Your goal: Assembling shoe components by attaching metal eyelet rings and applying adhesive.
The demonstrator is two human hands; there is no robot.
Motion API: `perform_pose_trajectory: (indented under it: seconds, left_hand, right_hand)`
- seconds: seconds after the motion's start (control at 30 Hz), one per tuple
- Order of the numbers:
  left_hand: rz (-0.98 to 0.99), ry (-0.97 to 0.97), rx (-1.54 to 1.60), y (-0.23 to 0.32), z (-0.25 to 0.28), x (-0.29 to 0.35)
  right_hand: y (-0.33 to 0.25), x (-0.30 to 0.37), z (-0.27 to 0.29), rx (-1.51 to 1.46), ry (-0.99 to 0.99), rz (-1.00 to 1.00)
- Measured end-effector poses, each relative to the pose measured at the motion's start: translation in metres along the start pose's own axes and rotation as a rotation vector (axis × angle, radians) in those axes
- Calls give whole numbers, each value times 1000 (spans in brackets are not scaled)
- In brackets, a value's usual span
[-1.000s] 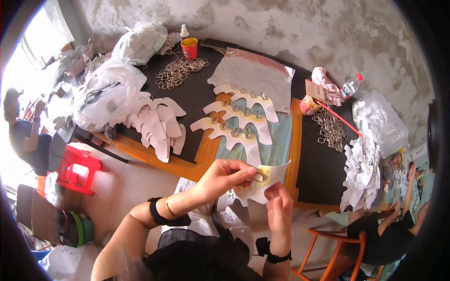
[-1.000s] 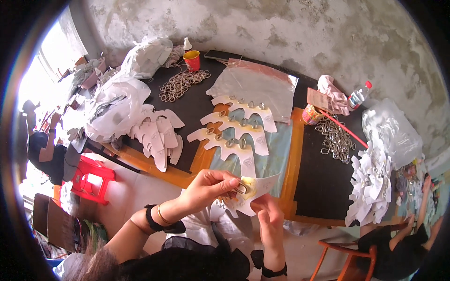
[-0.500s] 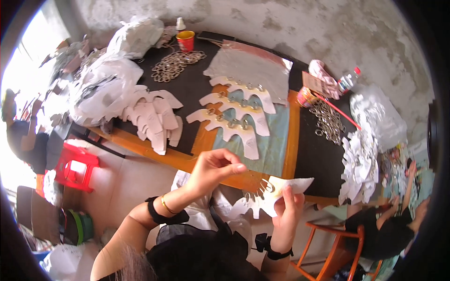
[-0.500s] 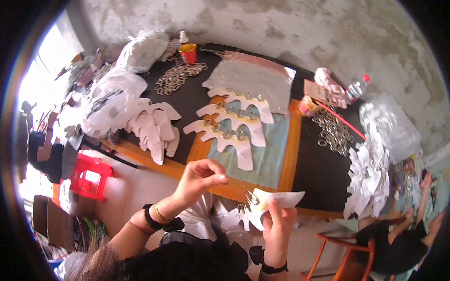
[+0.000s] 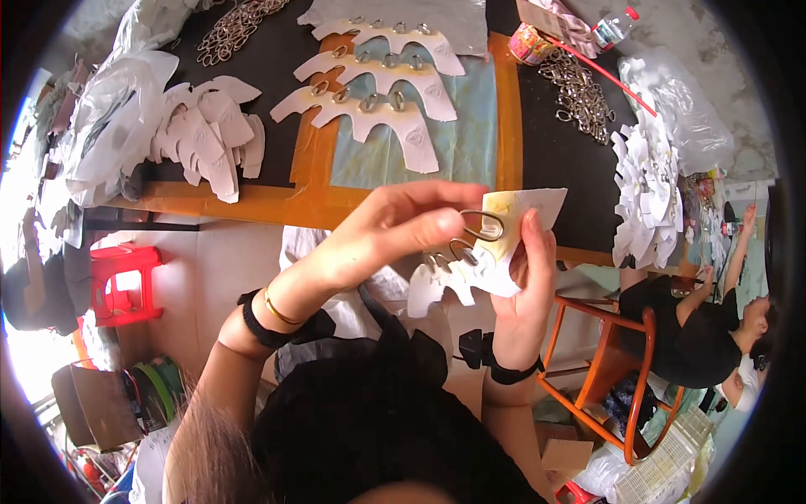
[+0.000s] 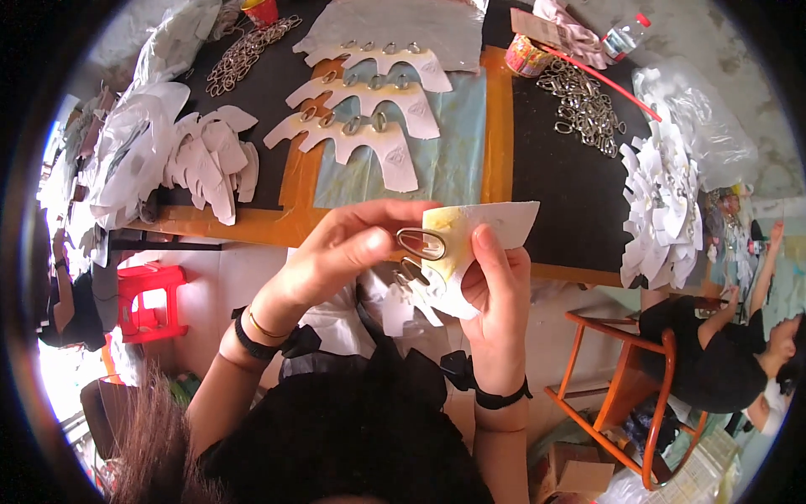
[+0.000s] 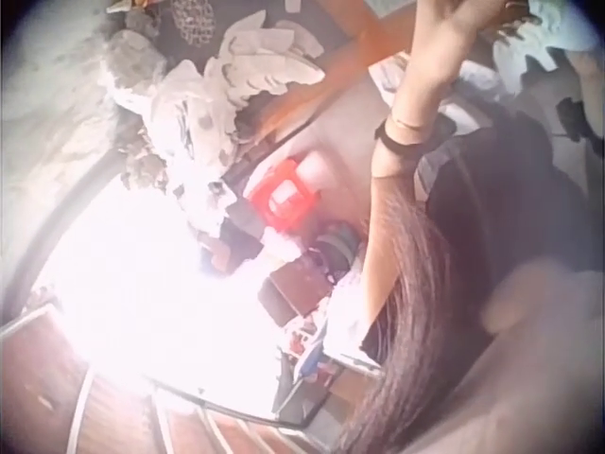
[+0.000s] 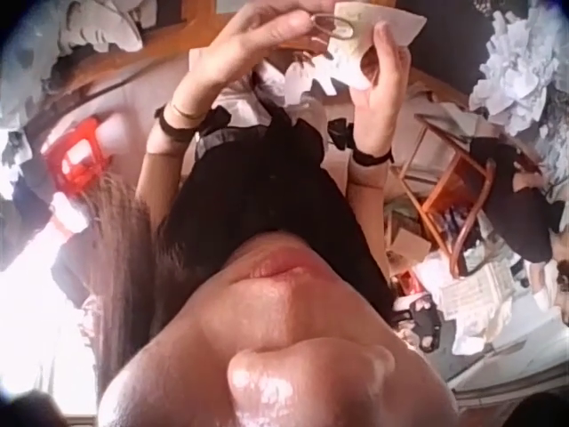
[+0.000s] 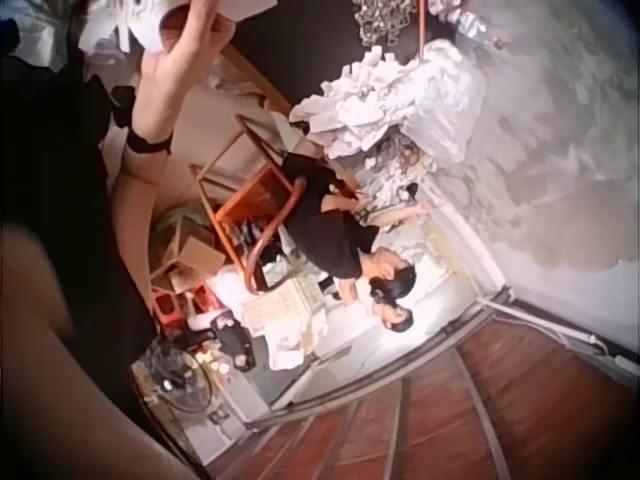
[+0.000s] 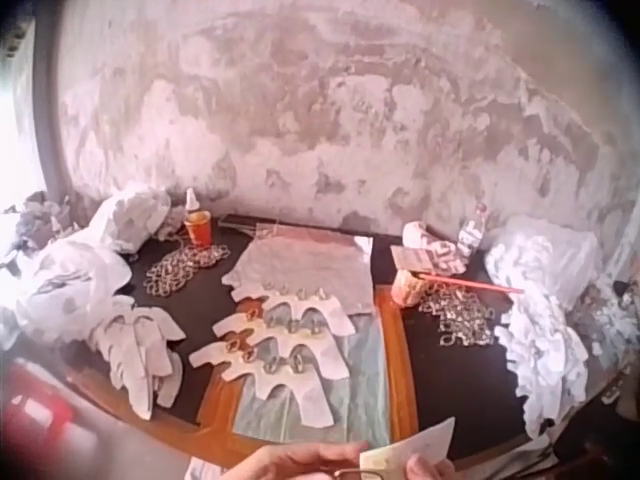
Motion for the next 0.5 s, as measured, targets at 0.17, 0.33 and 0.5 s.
perform_pose_trajectory:
  seconds: [0.17, 0.33, 0.5]
  left_hand:
    - [99, 102, 15, -4, 3, -3]
    - [134, 28, 168, -5, 5, -2]
    - [136, -16, 141, -8, 3, -5]
  right_hand:
    - [9, -4, -4, 25, 37, -42]
    - [9, -2, -3, 131, 130, 126]
    - [14, -4, 2, 55, 93, -6]
Point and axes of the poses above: each hand's wrist, its own x-axis away from the middle knuckle, its own z-axis out of the back of the hand, y = z × x, the point moved 3 cm from there along -x, towards the middle knuckle, and after that the axes turned 9 degrees about y, right-handed, at the moved point
